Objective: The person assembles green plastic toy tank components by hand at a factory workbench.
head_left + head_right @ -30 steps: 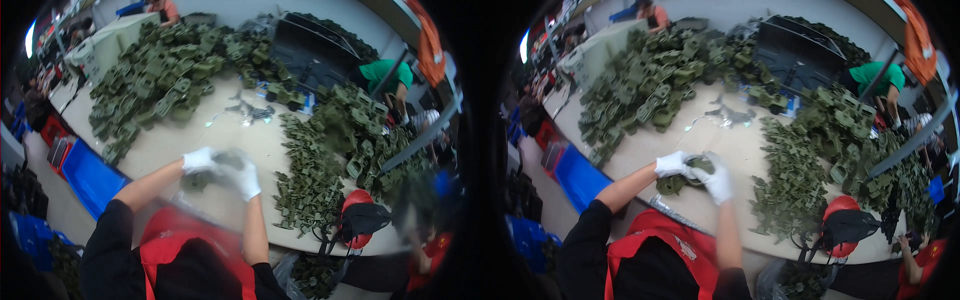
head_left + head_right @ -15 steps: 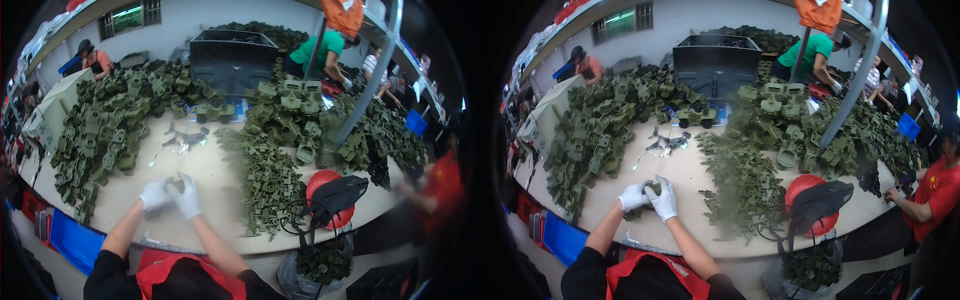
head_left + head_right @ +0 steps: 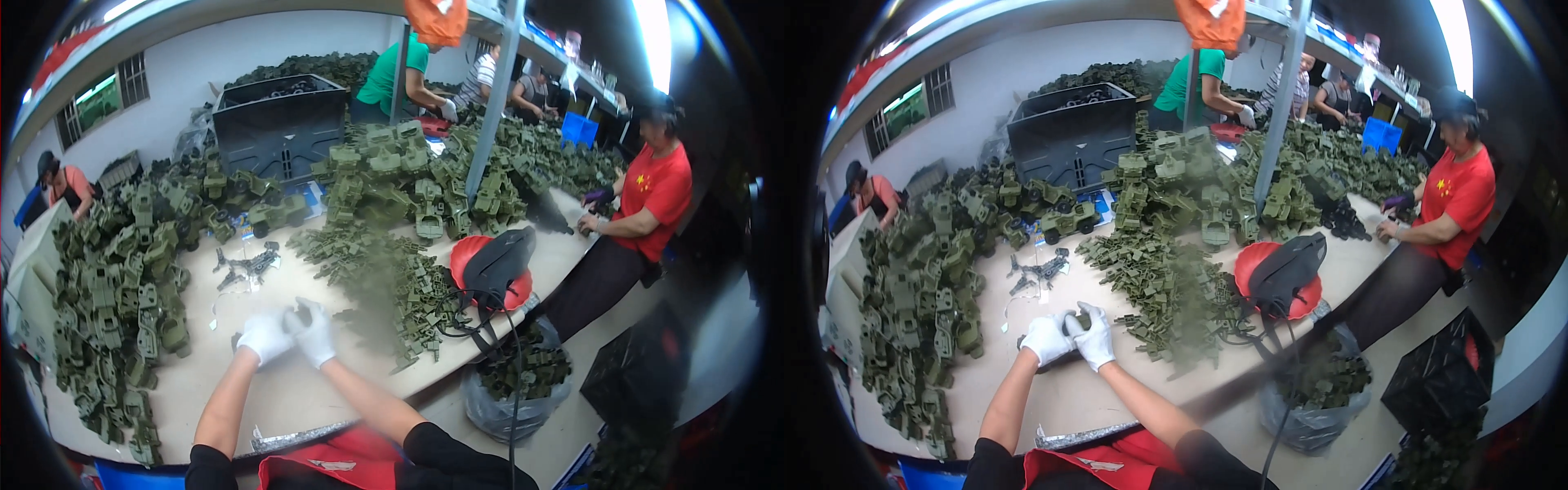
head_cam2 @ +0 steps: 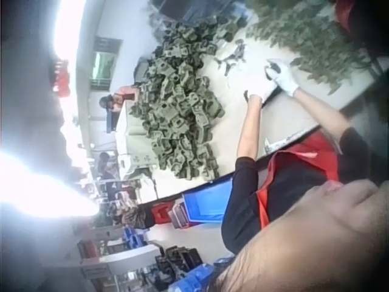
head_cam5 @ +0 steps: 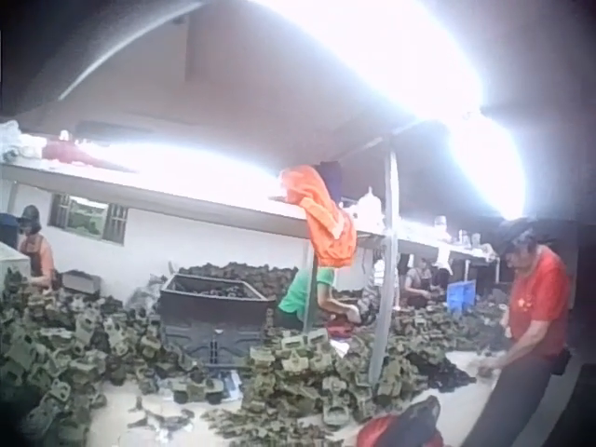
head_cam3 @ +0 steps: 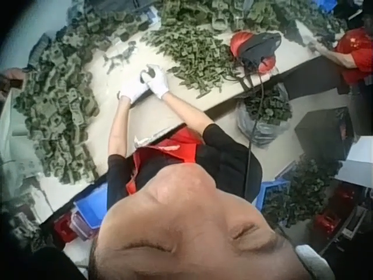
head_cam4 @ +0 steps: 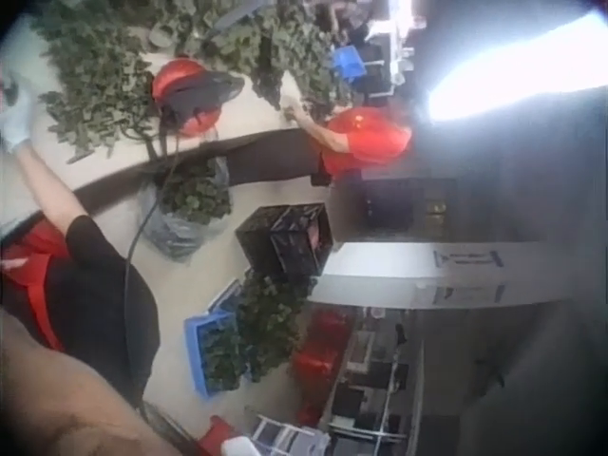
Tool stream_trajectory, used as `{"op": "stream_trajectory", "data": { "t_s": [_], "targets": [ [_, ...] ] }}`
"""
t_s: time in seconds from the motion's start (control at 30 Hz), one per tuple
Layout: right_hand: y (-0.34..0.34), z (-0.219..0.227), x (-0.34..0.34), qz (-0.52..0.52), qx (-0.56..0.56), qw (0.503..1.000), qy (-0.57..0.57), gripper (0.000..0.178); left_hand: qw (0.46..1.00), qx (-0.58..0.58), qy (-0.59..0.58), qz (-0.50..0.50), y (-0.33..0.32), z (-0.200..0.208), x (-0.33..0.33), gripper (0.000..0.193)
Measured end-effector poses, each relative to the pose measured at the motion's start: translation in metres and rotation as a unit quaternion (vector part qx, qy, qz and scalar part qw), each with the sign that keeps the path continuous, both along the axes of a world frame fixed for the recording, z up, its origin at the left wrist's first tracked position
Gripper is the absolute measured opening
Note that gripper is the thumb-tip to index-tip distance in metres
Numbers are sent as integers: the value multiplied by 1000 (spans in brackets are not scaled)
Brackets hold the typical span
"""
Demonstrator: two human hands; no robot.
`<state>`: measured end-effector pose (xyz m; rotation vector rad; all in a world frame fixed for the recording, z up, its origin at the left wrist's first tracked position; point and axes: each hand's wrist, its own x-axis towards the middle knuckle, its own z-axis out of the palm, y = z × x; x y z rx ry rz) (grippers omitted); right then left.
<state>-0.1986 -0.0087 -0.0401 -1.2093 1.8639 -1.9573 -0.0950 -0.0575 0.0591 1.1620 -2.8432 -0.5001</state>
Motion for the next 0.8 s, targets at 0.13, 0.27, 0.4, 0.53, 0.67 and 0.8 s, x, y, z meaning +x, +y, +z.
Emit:
{"op": "stream_trajectory", "data": {
  "t_s": [0.13,0.27,0.4,0.53,0.67,0.8],
  "targets": [
    [-4,-10,-13,26,-6,993,-113,37,981,-144,105,72,25,-26,-11,56],
    [-3,-9,-15,55,-13,994,-89,27,962,-201,165,89,45,-35,0,65],
    [-5,-15,-21,67,-9,987,-149,23,971,-169,153,70,43,-46,-2,68],
    [-2,-12,-19,60,16,981,-184,21,975,-154,140,73,49,-44,-2,69],
    [6,-5,-20,67,11,974,-218,21,944,-279,170,52,55,-37,-3,45],
    [4,-2,-24,48,32,979,-197,20,948,-267,170,48,49,-42,-7,47]
  ]
}}
